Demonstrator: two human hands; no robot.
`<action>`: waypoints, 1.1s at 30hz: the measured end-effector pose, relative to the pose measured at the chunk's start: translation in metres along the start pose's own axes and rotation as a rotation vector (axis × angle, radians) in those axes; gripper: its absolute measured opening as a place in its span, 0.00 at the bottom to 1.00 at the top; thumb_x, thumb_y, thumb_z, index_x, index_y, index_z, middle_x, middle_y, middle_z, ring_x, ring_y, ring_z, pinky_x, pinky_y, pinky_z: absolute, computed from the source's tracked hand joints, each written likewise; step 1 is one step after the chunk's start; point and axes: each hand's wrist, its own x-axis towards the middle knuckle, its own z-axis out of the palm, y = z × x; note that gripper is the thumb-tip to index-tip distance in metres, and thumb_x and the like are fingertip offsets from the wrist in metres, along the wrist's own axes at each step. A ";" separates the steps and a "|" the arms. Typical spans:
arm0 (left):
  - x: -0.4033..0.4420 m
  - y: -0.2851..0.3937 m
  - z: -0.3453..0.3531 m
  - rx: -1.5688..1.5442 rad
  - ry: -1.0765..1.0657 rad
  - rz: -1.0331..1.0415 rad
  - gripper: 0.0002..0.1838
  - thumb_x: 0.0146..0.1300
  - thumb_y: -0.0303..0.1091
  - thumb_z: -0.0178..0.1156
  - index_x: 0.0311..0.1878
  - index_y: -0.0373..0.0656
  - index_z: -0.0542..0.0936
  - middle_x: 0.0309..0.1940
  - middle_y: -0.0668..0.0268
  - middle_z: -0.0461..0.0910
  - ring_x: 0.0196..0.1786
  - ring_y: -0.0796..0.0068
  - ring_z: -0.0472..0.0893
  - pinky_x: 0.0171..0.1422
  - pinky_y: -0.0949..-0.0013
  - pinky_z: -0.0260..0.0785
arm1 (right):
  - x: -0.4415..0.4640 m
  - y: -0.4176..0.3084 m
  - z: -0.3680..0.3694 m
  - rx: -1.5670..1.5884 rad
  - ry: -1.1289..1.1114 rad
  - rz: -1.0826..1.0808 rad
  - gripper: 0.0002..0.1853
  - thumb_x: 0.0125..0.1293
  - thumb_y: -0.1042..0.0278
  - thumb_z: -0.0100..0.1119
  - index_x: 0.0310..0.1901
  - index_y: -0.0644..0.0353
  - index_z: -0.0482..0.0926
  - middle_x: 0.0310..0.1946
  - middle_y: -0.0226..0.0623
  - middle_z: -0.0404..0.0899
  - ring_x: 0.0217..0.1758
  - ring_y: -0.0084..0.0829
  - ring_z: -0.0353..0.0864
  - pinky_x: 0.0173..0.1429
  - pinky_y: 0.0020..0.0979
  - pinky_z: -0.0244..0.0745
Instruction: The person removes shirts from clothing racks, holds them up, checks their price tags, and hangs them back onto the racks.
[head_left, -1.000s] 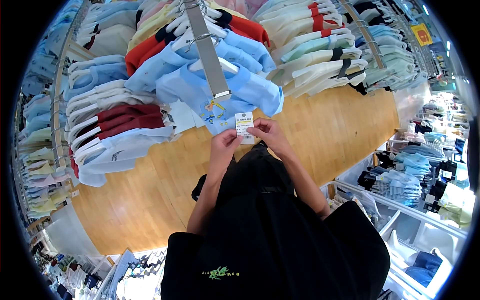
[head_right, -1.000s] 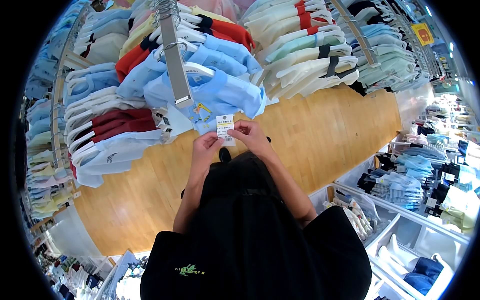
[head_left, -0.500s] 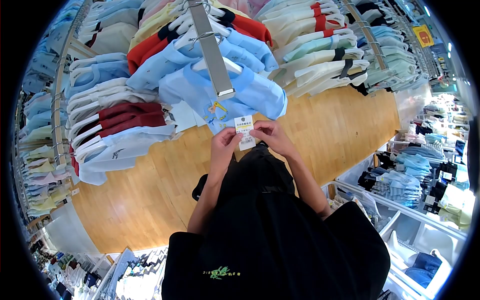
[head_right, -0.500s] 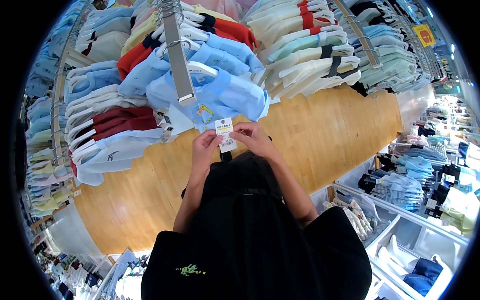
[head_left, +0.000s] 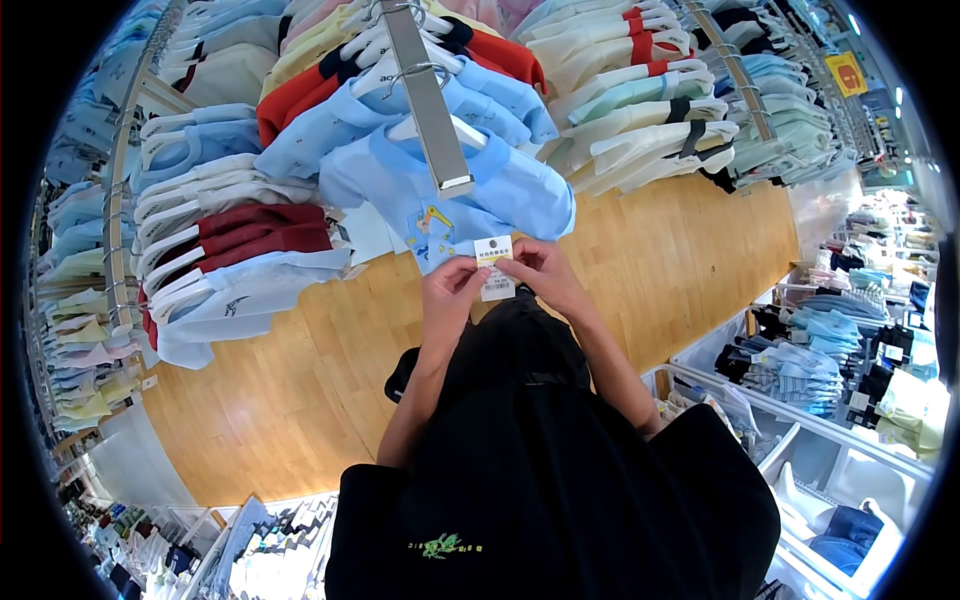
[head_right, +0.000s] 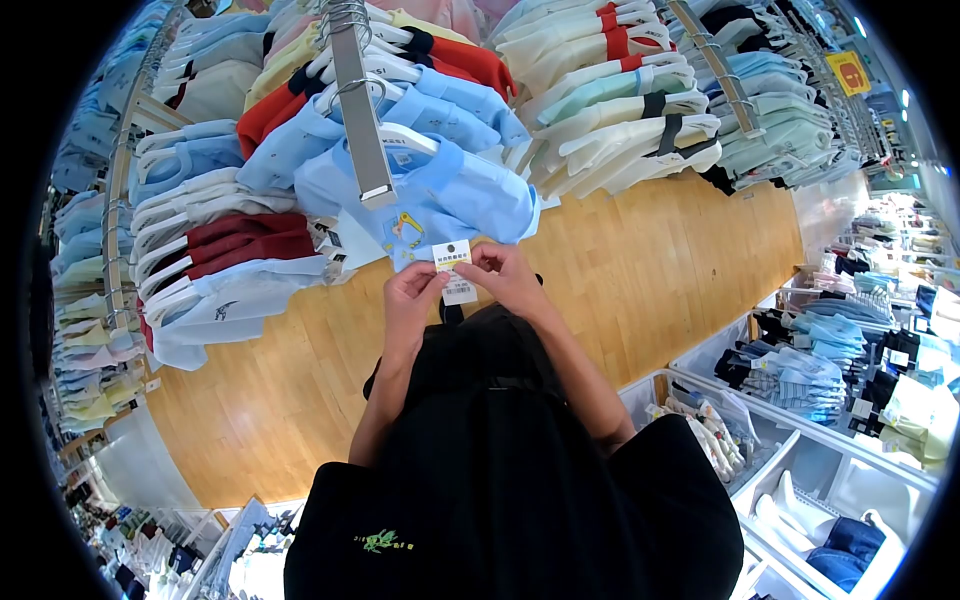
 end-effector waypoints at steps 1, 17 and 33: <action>0.000 -0.001 0.000 -0.001 0.000 -0.001 0.05 0.62 0.19 0.63 0.42 0.33 0.80 0.37 0.66 0.83 0.41 0.82 0.81 0.49 0.78 0.72 | 0.000 -0.001 0.002 0.004 0.034 -0.020 0.07 0.64 0.71 0.65 0.31 0.64 0.81 0.25 0.18 0.74 0.29 0.09 0.65 0.32 0.18 0.60; -0.001 0.000 0.001 0.029 0.076 -0.017 0.07 0.66 0.26 0.63 0.32 0.35 0.80 0.27 0.74 0.78 0.30 0.90 0.73 0.35 0.82 0.62 | -0.007 -0.020 0.011 -0.241 0.018 -0.143 0.11 0.63 0.69 0.66 0.29 0.66 0.77 0.21 0.25 0.69 0.27 0.16 0.62 0.32 0.23 0.60; -0.003 -0.002 0.002 0.010 0.030 0.047 0.03 0.65 0.23 0.61 0.38 0.34 0.80 0.33 0.70 0.81 0.35 0.85 0.78 0.41 0.80 0.69 | -0.006 -0.014 0.003 -0.251 -0.014 -0.134 0.08 0.69 0.71 0.59 0.33 0.66 0.78 0.28 0.24 0.74 0.33 0.14 0.69 0.38 0.22 0.67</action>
